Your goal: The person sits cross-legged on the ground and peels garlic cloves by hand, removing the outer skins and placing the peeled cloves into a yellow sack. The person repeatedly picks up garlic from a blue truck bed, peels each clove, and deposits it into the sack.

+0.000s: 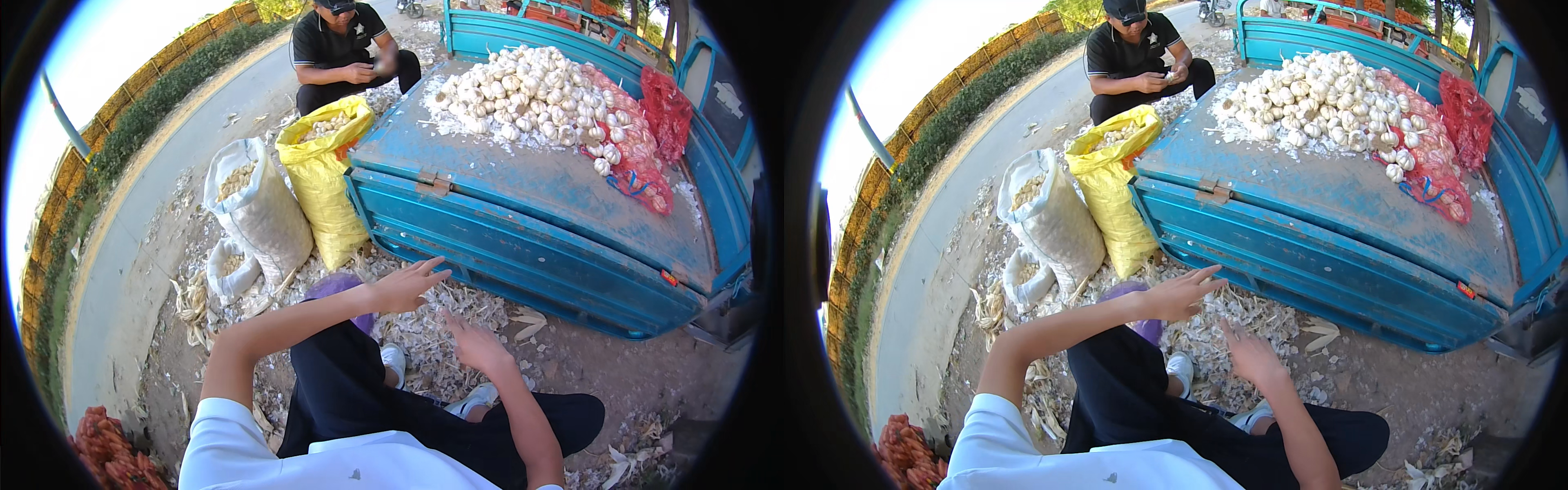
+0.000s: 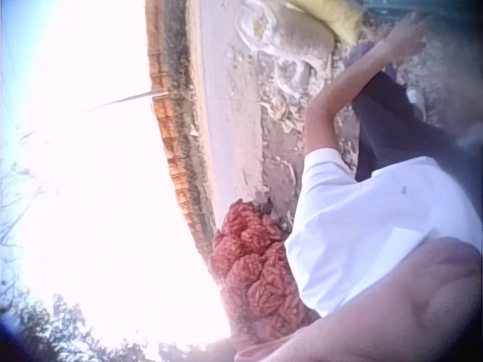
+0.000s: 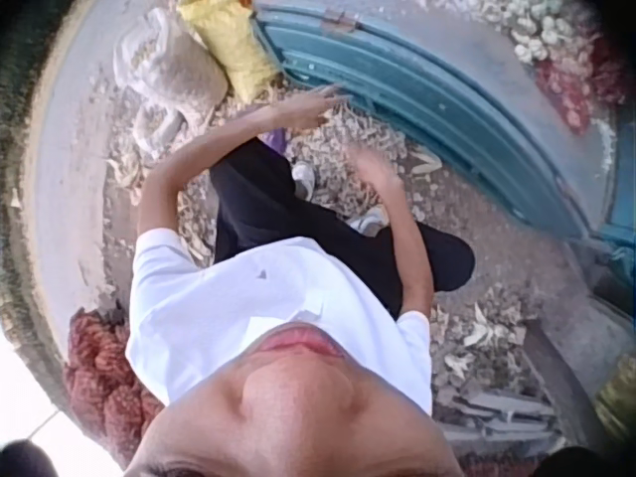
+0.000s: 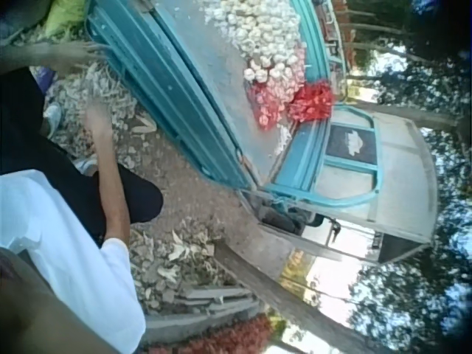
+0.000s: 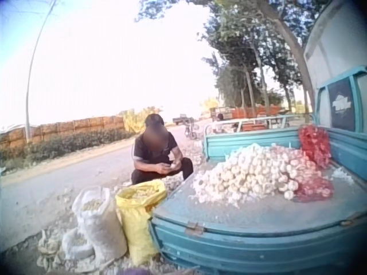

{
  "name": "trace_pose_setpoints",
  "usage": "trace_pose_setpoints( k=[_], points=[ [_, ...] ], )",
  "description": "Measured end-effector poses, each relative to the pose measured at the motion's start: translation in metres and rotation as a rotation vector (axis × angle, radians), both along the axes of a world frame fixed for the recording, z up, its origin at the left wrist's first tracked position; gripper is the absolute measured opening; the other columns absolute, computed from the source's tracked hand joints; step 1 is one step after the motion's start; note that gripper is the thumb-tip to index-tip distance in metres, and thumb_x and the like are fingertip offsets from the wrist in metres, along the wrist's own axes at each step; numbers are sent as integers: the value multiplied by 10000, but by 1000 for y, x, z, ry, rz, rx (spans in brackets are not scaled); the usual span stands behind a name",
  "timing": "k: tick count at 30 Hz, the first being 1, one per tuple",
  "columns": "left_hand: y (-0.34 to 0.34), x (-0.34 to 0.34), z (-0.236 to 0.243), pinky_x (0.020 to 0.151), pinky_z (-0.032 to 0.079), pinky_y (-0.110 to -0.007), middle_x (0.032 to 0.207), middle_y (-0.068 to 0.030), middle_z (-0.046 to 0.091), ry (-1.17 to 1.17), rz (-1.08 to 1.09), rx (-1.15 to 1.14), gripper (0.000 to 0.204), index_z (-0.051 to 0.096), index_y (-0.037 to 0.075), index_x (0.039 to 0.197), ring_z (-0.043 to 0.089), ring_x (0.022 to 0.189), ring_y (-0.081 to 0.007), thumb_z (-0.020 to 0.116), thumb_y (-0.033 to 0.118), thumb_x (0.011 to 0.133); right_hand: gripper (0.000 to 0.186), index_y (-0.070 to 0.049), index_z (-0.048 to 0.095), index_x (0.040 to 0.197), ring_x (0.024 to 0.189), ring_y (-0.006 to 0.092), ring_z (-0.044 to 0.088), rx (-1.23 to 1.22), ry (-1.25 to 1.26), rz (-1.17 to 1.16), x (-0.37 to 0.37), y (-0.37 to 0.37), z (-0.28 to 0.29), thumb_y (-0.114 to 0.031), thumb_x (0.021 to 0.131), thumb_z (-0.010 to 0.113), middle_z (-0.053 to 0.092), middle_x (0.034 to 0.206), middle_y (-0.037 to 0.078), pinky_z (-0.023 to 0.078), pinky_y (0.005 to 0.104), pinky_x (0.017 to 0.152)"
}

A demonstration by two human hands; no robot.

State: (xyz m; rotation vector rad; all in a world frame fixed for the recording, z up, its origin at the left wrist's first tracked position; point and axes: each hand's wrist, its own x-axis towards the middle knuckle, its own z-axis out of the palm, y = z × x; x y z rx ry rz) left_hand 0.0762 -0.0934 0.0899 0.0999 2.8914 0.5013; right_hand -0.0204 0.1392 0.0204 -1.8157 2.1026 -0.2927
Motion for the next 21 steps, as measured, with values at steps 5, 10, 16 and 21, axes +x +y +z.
trace_pose_setpoints(
  k=[5,10,16,21],
  points=[
    [87,9,103,1137,273,-504,1558,-236,269,831,92,158,620,350,65,1494,302,1431,-399,592,176,935,768,25,147,1525,1267,359,510,-49,-591,-294,3,-21,17,-500,1014,379,365,1494,253,427,462,1038],
    [111,22,69,1155,221,-500,1505,-255,369,1119,92,421,548,422,31,1456,308,1429,-393,336,373,1036,914,-11,116,1547,1427,296,332,-498,-2110,-518,29,-27,58,-690,964,301,218,1590,185,300,441,1149],
    [84,27,-79,1210,63,-433,1620,-177,142,74,1137,1813,919,46,87,1574,106,1505,-308,233,726,941,761,-93,222,1555,1513,286,71,-877,-943,-521,98,-41,114,-617,1007,161,213,1614,119,26,422,1216],
    [160,66,33,1191,163,-413,1592,-179,227,403,607,1585,746,175,47,1550,191,1485,-298,276,563,1019,762,-75,222,1549,1499,311,132,-894,-902,-600,86,-11,40,-612,1012,159,202,1610,144,95,433,1206]
  ],
)
